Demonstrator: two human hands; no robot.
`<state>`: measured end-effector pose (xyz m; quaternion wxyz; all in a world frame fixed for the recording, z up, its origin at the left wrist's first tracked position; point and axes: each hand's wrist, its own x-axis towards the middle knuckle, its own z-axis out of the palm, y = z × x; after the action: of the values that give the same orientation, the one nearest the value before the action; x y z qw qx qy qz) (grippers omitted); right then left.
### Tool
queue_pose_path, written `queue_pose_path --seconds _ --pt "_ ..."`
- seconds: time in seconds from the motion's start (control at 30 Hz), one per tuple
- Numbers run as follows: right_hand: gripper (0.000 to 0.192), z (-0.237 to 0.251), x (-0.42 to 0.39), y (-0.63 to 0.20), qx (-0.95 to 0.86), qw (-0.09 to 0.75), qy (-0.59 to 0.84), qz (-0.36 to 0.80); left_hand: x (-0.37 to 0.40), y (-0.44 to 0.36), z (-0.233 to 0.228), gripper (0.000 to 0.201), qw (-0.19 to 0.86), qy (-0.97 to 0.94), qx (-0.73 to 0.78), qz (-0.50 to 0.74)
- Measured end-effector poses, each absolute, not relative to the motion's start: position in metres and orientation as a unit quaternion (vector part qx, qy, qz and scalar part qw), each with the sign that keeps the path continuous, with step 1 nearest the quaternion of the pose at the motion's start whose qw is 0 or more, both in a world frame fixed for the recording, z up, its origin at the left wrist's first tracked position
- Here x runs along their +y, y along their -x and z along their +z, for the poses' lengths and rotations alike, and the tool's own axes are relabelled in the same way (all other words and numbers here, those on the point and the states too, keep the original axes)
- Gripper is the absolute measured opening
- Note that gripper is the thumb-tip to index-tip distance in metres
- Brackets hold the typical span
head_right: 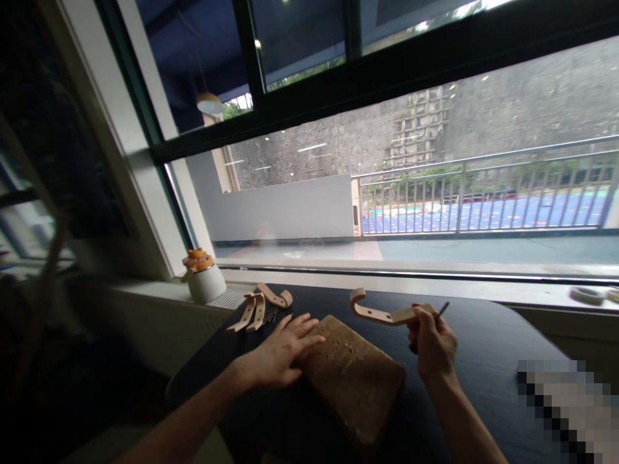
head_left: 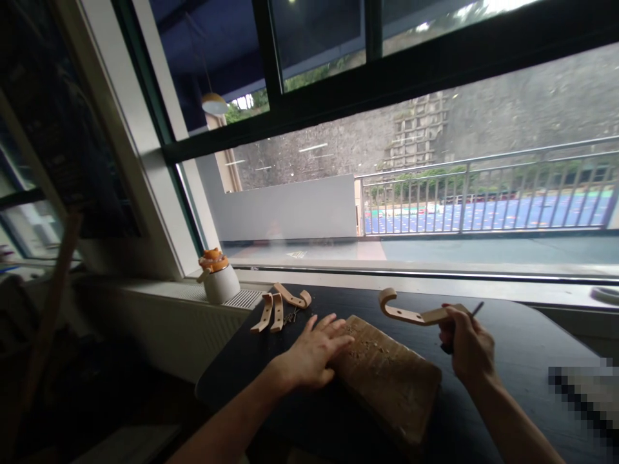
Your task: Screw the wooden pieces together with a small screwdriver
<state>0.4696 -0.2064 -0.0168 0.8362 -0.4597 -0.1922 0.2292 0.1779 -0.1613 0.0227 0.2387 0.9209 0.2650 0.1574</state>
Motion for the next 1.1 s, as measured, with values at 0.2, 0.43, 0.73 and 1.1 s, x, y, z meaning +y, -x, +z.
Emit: queue_pose_path --seconds 0.2,0.43,0.73,1.1 --pt "0.029 -0.017 -0.207 -0.467 -0.21 0.83 0.459 0.238 -0.151 -0.173 -0.016 0.046 0.432 -0.751 0.376 0.33" --pt "0.037 -0.022 -0.206 -0.464 -0.255 0.795 0.493 0.244 -0.142 -0.217 -0.036 0.042 0.506 -0.743 0.288 0.33" --pt "0.045 -0.024 -0.208 -0.46 -0.336 0.736 0.525 0.266 -0.163 -0.225 -0.028 0.034 0.398 -0.69 0.297 0.527" --pt "0.059 -0.019 -0.211 -0.453 -0.434 0.678 0.529 0.268 -0.161 -0.234 -0.046 0.036 0.382 -0.672 0.305 0.556"
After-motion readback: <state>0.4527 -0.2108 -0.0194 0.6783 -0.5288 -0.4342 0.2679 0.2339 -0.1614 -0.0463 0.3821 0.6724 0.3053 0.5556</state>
